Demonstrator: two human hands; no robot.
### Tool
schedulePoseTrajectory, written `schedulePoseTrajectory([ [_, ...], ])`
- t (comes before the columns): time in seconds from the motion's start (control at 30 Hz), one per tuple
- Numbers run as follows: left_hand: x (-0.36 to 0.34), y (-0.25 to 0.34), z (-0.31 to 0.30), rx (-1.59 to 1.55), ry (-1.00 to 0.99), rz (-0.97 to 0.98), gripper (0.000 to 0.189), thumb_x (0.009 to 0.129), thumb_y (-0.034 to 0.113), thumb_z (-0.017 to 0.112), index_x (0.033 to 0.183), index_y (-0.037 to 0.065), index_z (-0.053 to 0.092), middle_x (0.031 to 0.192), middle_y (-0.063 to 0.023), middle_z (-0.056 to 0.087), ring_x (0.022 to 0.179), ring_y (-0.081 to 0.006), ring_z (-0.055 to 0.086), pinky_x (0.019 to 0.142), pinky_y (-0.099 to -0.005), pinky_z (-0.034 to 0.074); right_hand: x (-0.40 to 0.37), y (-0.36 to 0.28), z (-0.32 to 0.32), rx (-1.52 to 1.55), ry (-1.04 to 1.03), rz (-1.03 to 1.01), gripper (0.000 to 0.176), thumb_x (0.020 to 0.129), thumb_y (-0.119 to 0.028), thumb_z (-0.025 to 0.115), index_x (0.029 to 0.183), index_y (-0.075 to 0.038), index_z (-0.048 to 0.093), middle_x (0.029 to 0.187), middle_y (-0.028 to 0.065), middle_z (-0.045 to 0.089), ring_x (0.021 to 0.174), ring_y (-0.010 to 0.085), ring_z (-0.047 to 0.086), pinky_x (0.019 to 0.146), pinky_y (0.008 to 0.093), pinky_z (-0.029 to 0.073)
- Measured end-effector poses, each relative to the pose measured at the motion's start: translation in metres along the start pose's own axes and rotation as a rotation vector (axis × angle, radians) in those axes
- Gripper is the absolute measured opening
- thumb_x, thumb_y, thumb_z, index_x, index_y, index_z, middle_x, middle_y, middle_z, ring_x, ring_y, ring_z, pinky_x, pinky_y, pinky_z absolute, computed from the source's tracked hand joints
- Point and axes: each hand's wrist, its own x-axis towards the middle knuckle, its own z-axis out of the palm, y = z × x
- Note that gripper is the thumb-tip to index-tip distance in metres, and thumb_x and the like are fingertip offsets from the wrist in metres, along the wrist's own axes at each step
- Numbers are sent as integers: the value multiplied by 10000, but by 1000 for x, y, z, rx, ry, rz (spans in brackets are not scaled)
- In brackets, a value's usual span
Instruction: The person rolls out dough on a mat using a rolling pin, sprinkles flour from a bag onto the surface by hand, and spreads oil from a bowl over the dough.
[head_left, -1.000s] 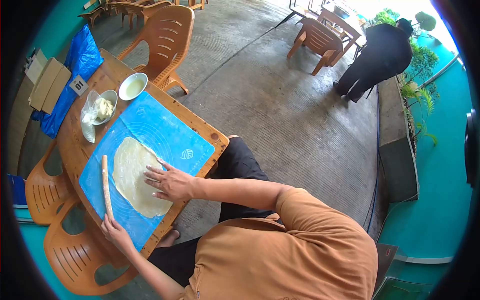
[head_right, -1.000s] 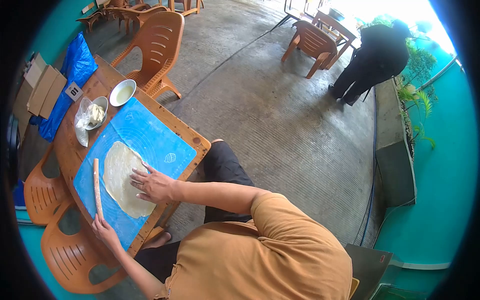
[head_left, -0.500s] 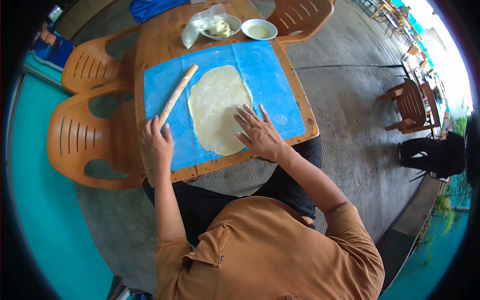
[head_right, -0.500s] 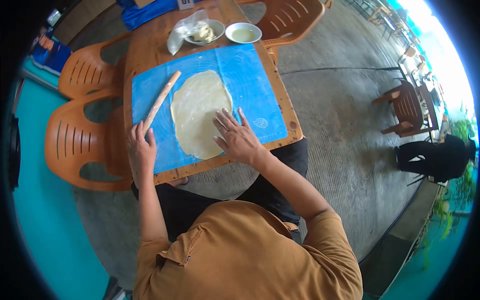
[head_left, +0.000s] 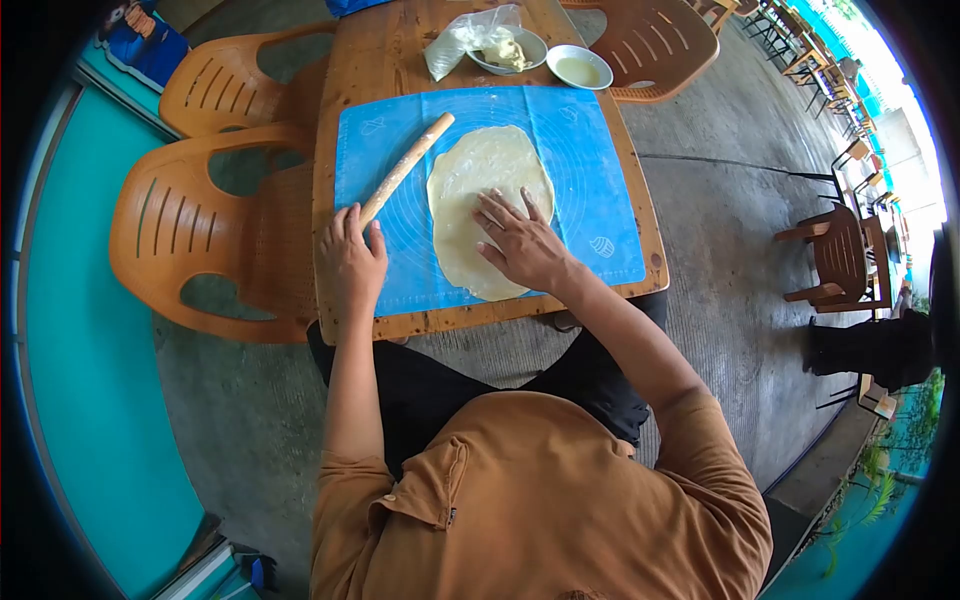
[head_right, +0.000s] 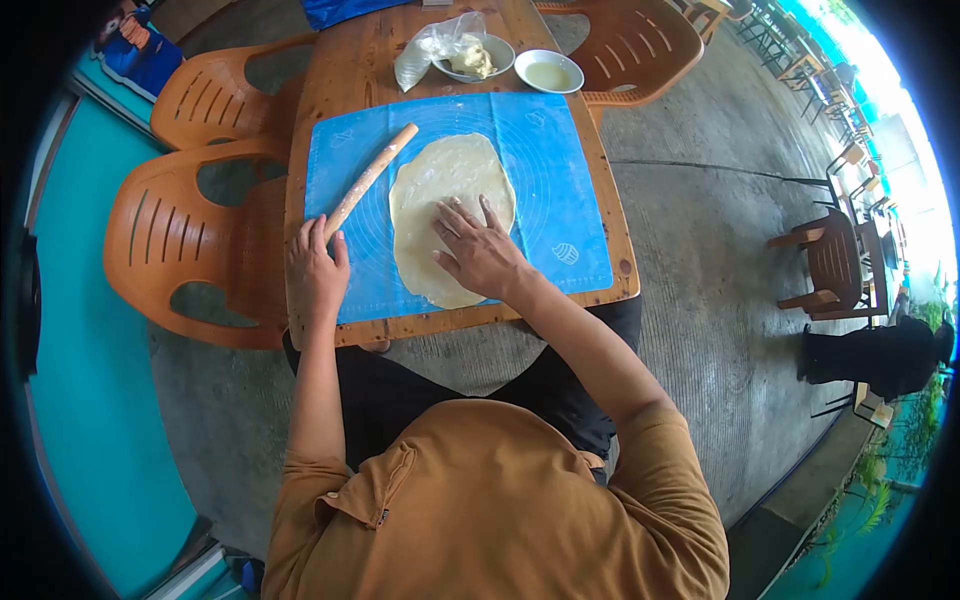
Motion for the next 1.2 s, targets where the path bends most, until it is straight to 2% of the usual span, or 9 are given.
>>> schedulePoseTrajectory([
  [0.23, 0, -1, 1, -37, 23, 9, 426, 1064, 307, 580, 1366, 9, 625, 1362, -176, 624, 1279, -375, 576, 1114, -526, 421, 60, 17, 11, -6, 90, 109, 594, 1108, -450, 446, 1536, -46, 523, 1682, 160, 386, 1598, 327, 288, 1319, 597, 126],
  [0.37, -1, 3, -1, -70, 2, -14, 423, 1062, 301, 586, 1368, 12, 622, 1362, -173, 621, 1277, -375, 575, 1109, -526, 421, 76, 7, 11, -39, -9, -69, 612, 1109, -487, 418, 1542, -65, 518, 1673, 138, 407, 1593, 327, 293, 1321, 598, 127],
  [0.5, -1, 0, 2, -67, 16, -9, 426, 1063, 298, 585, 1376, 11, 615, 1360, -169, 618, 1273, -370, 576, 1108, -522, 420, 87, 25, 5, -83, 110, 92, 576, 1122, -465, 407, 1521, -74, 545, 1641, 128, 449, 1565, 334, 344, 1313, 606, 147],
  [0.63, 0, 1, -1, -49, -16, -30, 424, 1072, 295, 571, 1379, 6, 613, 1361, -166, 616, 1269, -363, 576, 1111, -519, 418, 87, 64, -10, -42, 162, 104, 539, 1118, -443, 438, 1505, -93, 573, 1578, 117, 532, 1547, 278, 387, 1305, 550, 211],
  [0.67, 0, 2, -1, -53, -16, -35, 424, 1072, 295, 571, 1379, 6, 613, 1361, -166, 616, 1269, -363, 576, 1111, -519, 418, 86, 77, -19, 1, 239, 149, 480, 1104, -398, 499, 1474, -111, 601, 1516, 106, 589, 1488, 265, 466, 1279, 529, 263],
  [0.73, 0, 2, -1, -48, -13, -24, 422, 1078, 298, 562, 1379, 6, 616, 1361, -163, 617, 1265, -361, 577, 1112, -521, 418, 91, 113, -31, 0, 374, 197, 375, 1073, -319, 580, 1367, -101, 665, 1417, 103, 650, 1335, 295, 595, 1222, 526, 336],
  [0.83, 0, 3, -2, -52, -24, -42, 424, 1081, 301, 560, 1371, -3, 620, 1360, -167, 616, 1259, -362, 577, 1111, -522, 421, 100, 174, -51, -76, 499, 255, 356, 1056, -297, 594, 1342, -108, 691, 1391, 112, 678, 1334, 301, 600, 1179, 524, 371],
  [1.07, 2, 4, -3, -63, 1, -27, 420, 1083, 287, 559, 1354, -27, 624, 1354, -179, 616, 1248, -357, 579, 1107, -516, 430, 139, 269, -76, -245, 248, 499, 573, 1117, -476, 365, 1479, -110, 618, 1581, 104, 550, 1480, 275, 486, 1218, 599, 274],
  [1.2, 2, 3, -3, -74, -14, -31, 416, 1085, 276, 559, 1364, -27, 619, 1344, -167, 612, 1248, -353, 571, 1103, -512, 435, 160, 290, -67, -307, 160, 517, 605, 1136, -507, 284, 1499, -141, 600, 1603, 74, 531, 1509, 228, 451, 1216, 585, 268],
])
